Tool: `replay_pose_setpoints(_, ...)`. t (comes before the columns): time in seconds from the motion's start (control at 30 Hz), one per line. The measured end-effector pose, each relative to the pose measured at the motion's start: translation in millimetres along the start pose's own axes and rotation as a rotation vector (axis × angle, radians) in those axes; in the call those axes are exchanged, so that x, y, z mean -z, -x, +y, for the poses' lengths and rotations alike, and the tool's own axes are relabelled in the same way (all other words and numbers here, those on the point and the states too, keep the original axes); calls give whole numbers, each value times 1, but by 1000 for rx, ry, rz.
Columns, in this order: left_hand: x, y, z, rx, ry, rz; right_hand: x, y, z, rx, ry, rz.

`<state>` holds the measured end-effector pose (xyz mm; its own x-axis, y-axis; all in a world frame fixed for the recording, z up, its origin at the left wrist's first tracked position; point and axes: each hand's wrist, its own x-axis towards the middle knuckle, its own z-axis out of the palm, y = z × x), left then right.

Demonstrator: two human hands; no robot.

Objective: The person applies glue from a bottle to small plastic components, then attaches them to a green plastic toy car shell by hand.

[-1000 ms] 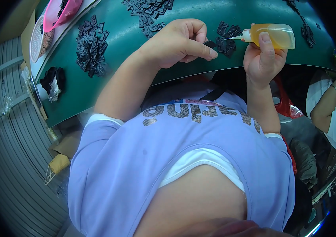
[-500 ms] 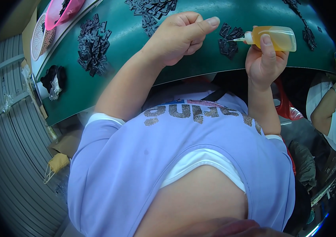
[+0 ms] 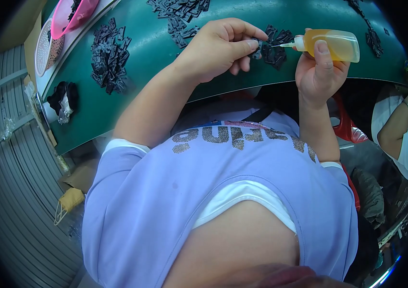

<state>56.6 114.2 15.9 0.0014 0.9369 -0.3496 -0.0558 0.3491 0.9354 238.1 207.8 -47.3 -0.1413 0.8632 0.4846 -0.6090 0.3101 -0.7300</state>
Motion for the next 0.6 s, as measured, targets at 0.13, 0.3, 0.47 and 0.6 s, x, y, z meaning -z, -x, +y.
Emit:
replay_pose_setpoints(0.13, -2, -1, -2, 23, 30, 2, -7, 4, -2, 64, 61, -21)
replay_pose_setpoints(0.3, -2, -3, -5, 30, 14, -17, -7, 6, -7, 53, 147, -88)
replay_pose_setpoints(0.47, -3, -2, -4, 28, -3, -43, -6, 7, -4, 50, 152, -86)
replay_pose_setpoints(0.6, -3, -3, -4, 36, -6, -53, -8, 8, -6, 44, 177, -102)
